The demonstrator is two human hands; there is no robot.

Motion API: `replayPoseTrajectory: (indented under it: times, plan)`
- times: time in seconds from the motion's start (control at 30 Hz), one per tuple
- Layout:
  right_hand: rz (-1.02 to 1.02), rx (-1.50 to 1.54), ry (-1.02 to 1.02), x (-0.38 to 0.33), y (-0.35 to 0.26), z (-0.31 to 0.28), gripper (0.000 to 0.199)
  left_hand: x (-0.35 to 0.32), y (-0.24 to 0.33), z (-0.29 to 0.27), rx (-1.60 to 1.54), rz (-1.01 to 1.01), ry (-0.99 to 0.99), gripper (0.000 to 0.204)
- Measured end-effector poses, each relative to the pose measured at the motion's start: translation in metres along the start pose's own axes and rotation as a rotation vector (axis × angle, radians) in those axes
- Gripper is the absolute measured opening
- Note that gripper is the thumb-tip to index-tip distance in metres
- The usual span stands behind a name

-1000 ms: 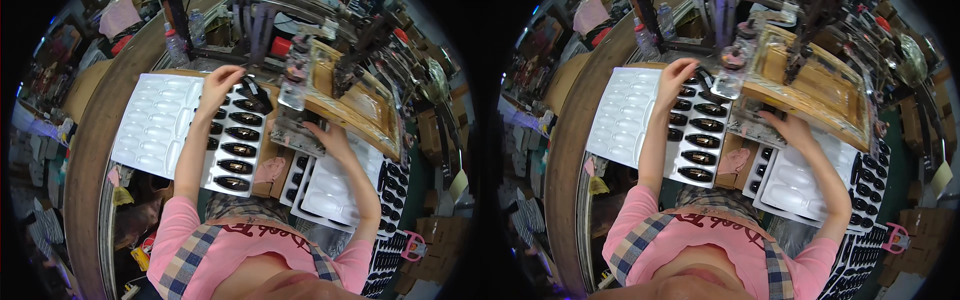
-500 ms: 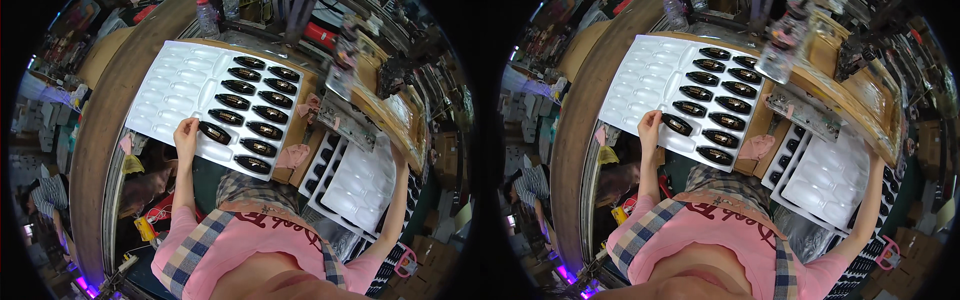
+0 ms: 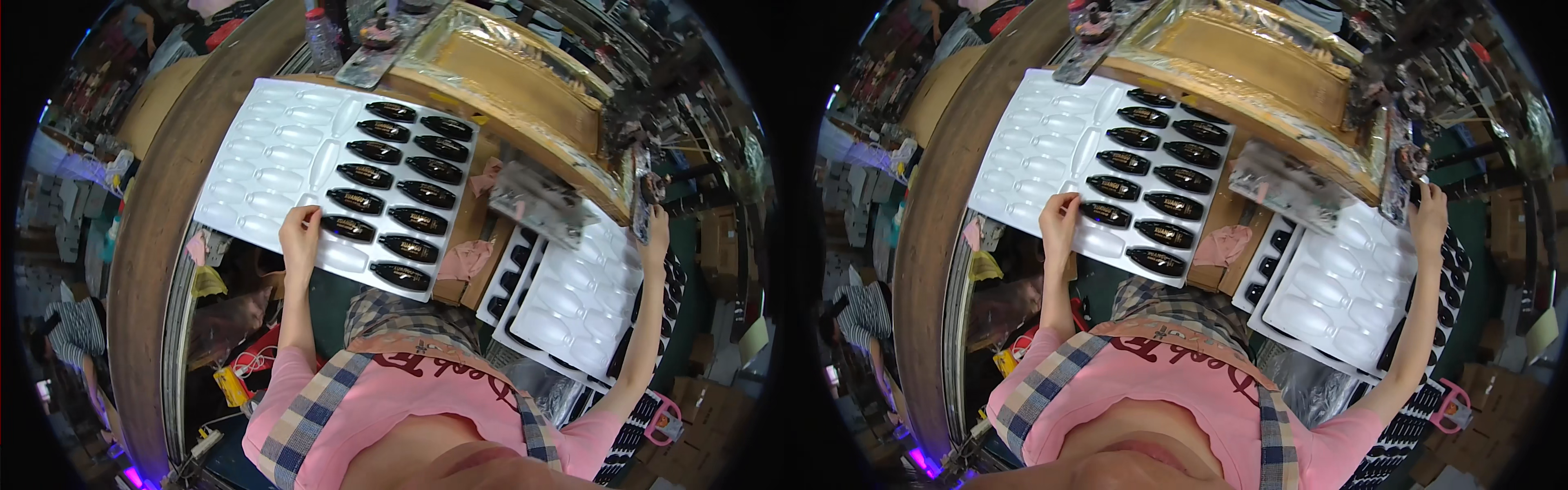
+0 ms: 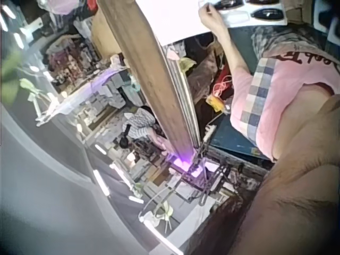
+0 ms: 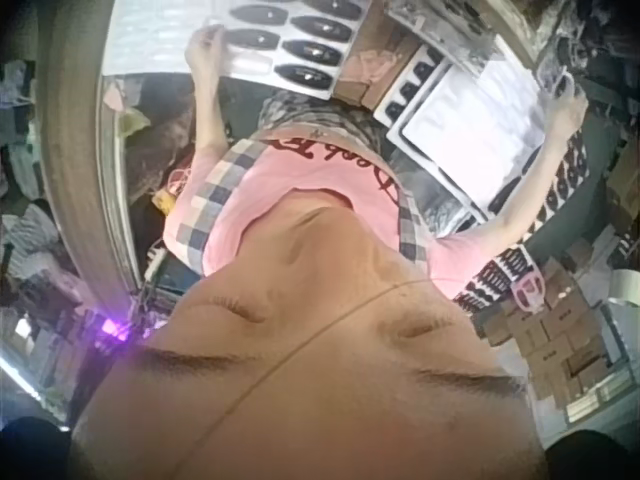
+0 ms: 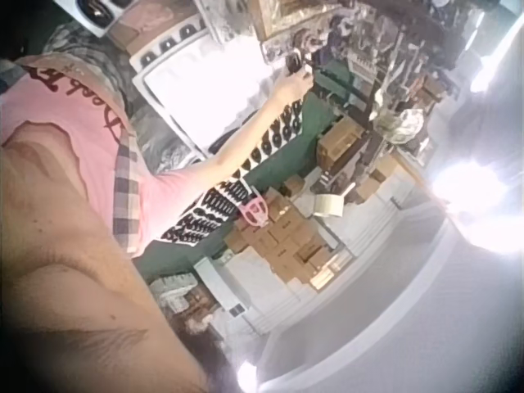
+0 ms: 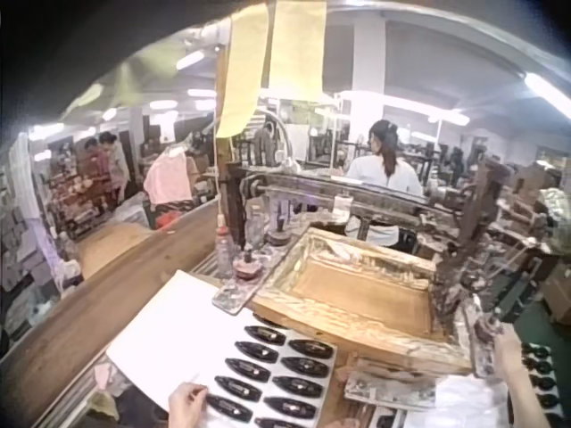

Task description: Printing logos onto black plastic components using a manual screen printing press.

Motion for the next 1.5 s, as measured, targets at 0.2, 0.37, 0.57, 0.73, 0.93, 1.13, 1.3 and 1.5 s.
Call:
replayPoseTrajectory:
  times: [0.2, 0.37, 0.57, 0.73, 0.93, 1.13, 1.3, 1.5]
  plan:
    - [0.114, 0.551, 0.195, -0.032, -0.012, -0.015, 0.046, 0.033, 0.105, 0.053, -0.234, 0.402, -0.087, 0.013]
    - [0.246, 0.905, -0.195, -0.053, -0.052, -0.029, 0.04, 0.039, 0.215, 0.155, -0.22, 0.589, -0.742, 0.023]
    - [0.114, 0.922, -0.239, -0.044, -0.083, -0.051, 0.043, 0.088, 0.222, 0.243, -0.397, 0.726, -0.471, 0.024]
    - [0.092, 0.949, -0.094, -0.019, -0.113, -0.057, 0.046, 0.113, 0.222, 0.242, -0.897, 0.284, -0.596, 0.023]
    - [-0.041, 0.782, -0.211, 0.015, -0.169, -0.038, 0.057, 0.086, 0.222, 0.158, -1.146, 0.027, -0.63, 0.025]
    - [-0.21, 0.792, -0.207, 0.004, -0.176, -0.052, 0.061, 0.03, 0.186, 0.102, -1.233, -0.006, -0.47, 0.028]
    - [-0.162, 0.686, 0.072, -0.036, -0.155, -0.097, 0.063, -0.022, 0.189, 0.085, -1.306, 0.139, -0.382, 0.03]
    - [-0.128, 1.13, 0.064, -0.091, -0.177, -0.152, 0.065, -0.055, 0.203, 0.089, -1.369, 0.233, -0.36, 0.033]
Point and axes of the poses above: each hand's wrist, its own x-axis towards the middle knuckle, its own z-axis out of the palm, y = z × x, the point moved 6 cm from there along x, towards the middle knuckle, and after that the axes turned 6 degrees about -x, right-handed, at the moved point
